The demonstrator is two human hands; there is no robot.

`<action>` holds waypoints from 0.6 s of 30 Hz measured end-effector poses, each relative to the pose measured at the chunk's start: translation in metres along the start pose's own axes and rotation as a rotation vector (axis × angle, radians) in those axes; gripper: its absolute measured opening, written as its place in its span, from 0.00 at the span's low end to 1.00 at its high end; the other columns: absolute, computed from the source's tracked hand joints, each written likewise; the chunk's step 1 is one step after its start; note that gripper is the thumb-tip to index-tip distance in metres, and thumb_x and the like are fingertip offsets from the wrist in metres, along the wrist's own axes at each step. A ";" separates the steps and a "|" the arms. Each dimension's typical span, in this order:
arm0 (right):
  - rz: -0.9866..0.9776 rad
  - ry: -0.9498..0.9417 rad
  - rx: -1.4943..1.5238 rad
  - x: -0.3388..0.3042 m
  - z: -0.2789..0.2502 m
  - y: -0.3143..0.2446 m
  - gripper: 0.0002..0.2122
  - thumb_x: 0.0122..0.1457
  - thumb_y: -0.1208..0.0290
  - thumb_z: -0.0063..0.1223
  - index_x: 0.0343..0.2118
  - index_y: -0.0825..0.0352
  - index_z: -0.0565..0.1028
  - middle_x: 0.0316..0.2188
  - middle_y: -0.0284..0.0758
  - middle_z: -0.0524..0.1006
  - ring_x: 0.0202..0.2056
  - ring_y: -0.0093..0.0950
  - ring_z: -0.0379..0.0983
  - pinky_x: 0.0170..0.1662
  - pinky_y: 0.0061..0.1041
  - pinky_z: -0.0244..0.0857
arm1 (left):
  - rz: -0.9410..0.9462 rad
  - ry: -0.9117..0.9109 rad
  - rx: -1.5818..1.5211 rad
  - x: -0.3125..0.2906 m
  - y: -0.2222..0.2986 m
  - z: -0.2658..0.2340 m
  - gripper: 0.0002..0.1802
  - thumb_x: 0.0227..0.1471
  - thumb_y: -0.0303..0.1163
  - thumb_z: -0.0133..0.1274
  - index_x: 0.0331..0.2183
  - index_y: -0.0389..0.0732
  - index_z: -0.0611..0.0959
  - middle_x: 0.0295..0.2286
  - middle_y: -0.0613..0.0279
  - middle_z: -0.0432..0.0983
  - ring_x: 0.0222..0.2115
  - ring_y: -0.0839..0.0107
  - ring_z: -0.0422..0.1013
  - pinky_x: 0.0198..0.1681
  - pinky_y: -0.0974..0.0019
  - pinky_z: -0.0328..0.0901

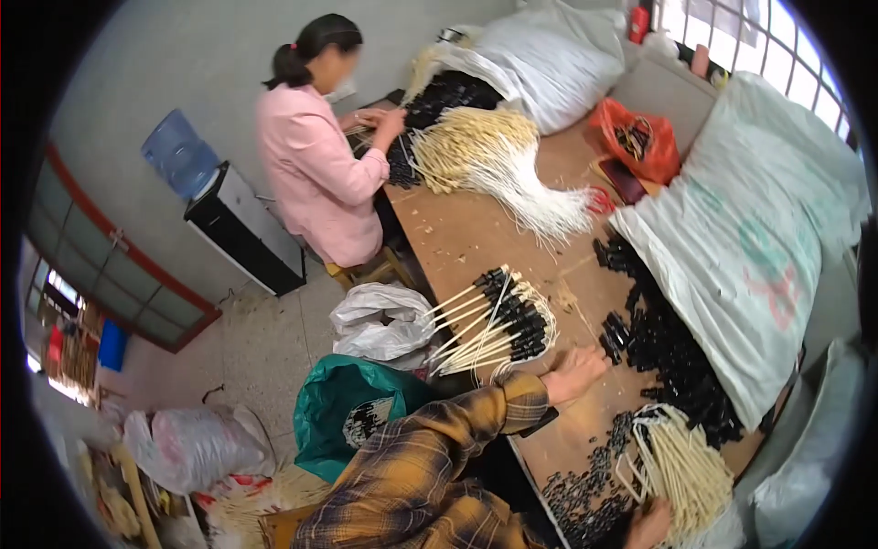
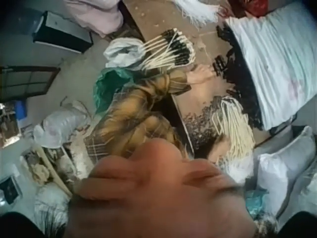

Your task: Assembling black plastic connectors onto bundles of white rods at a workbench.

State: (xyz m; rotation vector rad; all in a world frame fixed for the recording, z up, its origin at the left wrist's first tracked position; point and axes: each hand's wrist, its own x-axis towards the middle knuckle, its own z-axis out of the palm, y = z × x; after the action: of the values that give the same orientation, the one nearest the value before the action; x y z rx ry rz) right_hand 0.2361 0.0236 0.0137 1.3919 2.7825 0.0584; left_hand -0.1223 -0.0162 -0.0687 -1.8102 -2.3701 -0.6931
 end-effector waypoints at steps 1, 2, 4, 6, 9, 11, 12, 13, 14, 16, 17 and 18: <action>-0.004 -0.005 0.020 -0.001 -0.005 -0.003 0.16 0.60 0.63 0.47 0.43 0.70 0.77 0.34 0.47 0.79 0.29 0.41 0.74 0.34 0.33 0.68 | -0.027 -0.005 -0.095 0.000 0.004 -0.010 0.14 0.43 0.24 0.51 0.37 0.40 0.77 0.34 0.56 0.69 0.38 0.56 0.69 0.33 0.54 0.65; -0.014 -0.022 0.041 -0.003 -0.008 -0.003 0.16 0.61 0.65 0.45 0.45 0.70 0.76 0.35 0.47 0.78 0.29 0.41 0.74 0.33 0.32 0.68 | -0.063 -0.017 -0.190 -0.006 0.009 -0.023 0.11 0.42 0.25 0.53 0.33 0.41 0.78 0.34 0.56 0.70 0.38 0.55 0.69 0.34 0.54 0.65; -0.063 0.032 0.064 -0.006 -0.022 -0.001 0.16 0.61 0.65 0.45 0.46 0.70 0.75 0.34 0.48 0.78 0.30 0.42 0.73 0.34 0.33 0.67 | -0.160 -0.007 -0.541 -0.018 0.018 -0.057 0.10 0.40 0.25 0.54 0.31 0.40 0.78 0.31 0.57 0.70 0.33 0.59 0.70 0.33 0.58 0.65; -0.156 0.122 0.102 -0.001 -0.040 0.004 0.15 0.63 0.65 0.45 0.46 0.70 0.74 0.33 0.48 0.76 0.30 0.42 0.72 0.36 0.36 0.67 | 0.038 0.133 -0.907 -0.041 0.023 -0.029 0.13 0.37 0.26 0.57 0.32 0.39 0.78 0.30 0.60 0.71 0.29 0.65 0.69 0.34 0.63 0.65; -0.272 0.204 0.177 0.013 -0.034 -0.014 0.15 0.64 0.64 0.45 0.46 0.70 0.74 0.33 0.48 0.75 0.31 0.43 0.71 0.38 0.38 0.67 | 0.105 -0.065 -1.316 -0.049 0.089 -0.037 0.16 0.38 0.21 0.53 0.36 0.37 0.77 0.33 0.58 0.71 0.38 0.66 0.68 0.42 0.64 0.63; -0.249 0.324 0.407 0.021 -0.026 -0.018 0.14 0.64 0.65 0.45 0.46 0.71 0.74 0.31 0.48 0.75 0.30 0.42 0.71 0.36 0.37 0.67 | 0.274 -0.255 -1.005 -0.058 0.101 -0.035 0.16 0.43 0.26 0.50 0.39 0.38 0.75 0.36 0.52 0.66 0.39 0.57 0.65 0.43 0.60 0.61; -0.310 0.327 0.408 0.048 -0.011 -0.015 0.14 0.64 0.65 0.45 0.46 0.71 0.74 0.31 0.48 0.75 0.30 0.42 0.71 0.36 0.37 0.67 | 0.297 -0.170 -0.905 -0.063 0.105 -0.007 0.16 0.39 0.25 0.51 0.36 0.41 0.79 0.34 0.53 0.66 0.36 0.54 0.65 0.41 0.58 0.61; -0.886 0.804 0.522 0.090 0.010 -0.017 0.14 0.64 0.66 0.45 0.46 0.71 0.74 0.30 0.47 0.75 0.30 0.41 0.71 0.35 0.36 0.67 | 0.258 -0.069 -0.852 -0.066 0.098 0.017 0.15 0.41 0.26 0.50 0.37 0.41 0.76 0.35 0.52 0.65 0.37 0.53 0.64 0.40 0.58 0.61; -1.424 1.275 0.607 0.113 0.022 -0.016 0.14 0.64 0.66 0.45 0.46 0.71 0.74 0.30 0.47 0.75 0.30 0.41 0.72 0.35 0.36 0.67 | 0.240 -0.003 -0.817 -0.064 0.096 0.022 0.15 0.43 0.28 0.50 0.38 0.40 0.73 0.36 0.51 0.64 0.38 0.53 0.64 0.40 0.58 0.61; -0.900 0.607 0.559 0.060 -0.008 -0.021 0.15 0.64 0.66 0.45 0.47 0.71 0.73 0.33 0.48 0.75 0.32 0.43 0.72 0.37 0.36 0.67 | 0.184 -0.016 -0.722 -0.063 0.080 0.002 0.16 0.43 0.26 0.49 0.39 0.41 0.75 0.34 0.51 0.66 0.38 0.52 0.65 0.41 0.57 0.61; -0.328 -0.032 0.413 0.036 -0.027 -0.027 0.15 0.64 0.67 0.45 0.49 0.70 0.73 0.36 0.50 0.76 0.35 0.44 0.72 0.39 0.36 0.67 | 0.144 -0.029 -0.662 -0.063 0.072 -0.013 0.16 0.43 0.25 0.48 0.39 0.43 0.77 0.33 0.51 0.69 0.39 0.52 0.65 0.42 0.56 0.61; -0.542 0.156 0.558 0.034 -0.022 -0.027 0.15 0.64 0.67 0.45 0.49 0.70 0.73 0.39 0.50 0.76 0.37 0.45 0.72 0.40 0.36 0.67 | 0.149 -0.024 -0.654 -0.063 0.067 -0.020 0.16 0.43 0.25 0.48 0.39 0.43 0.77 0.33 0.51 0.69 0.39 0.52 0.65 0.42 0.56 0.61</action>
State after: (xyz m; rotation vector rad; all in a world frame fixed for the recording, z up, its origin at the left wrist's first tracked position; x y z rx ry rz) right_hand 0.1930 0.0341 0.0341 0.6344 3.3556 -0.6925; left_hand -0.0456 -0.0674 -0.0513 -2.1843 -2.1325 -1.5667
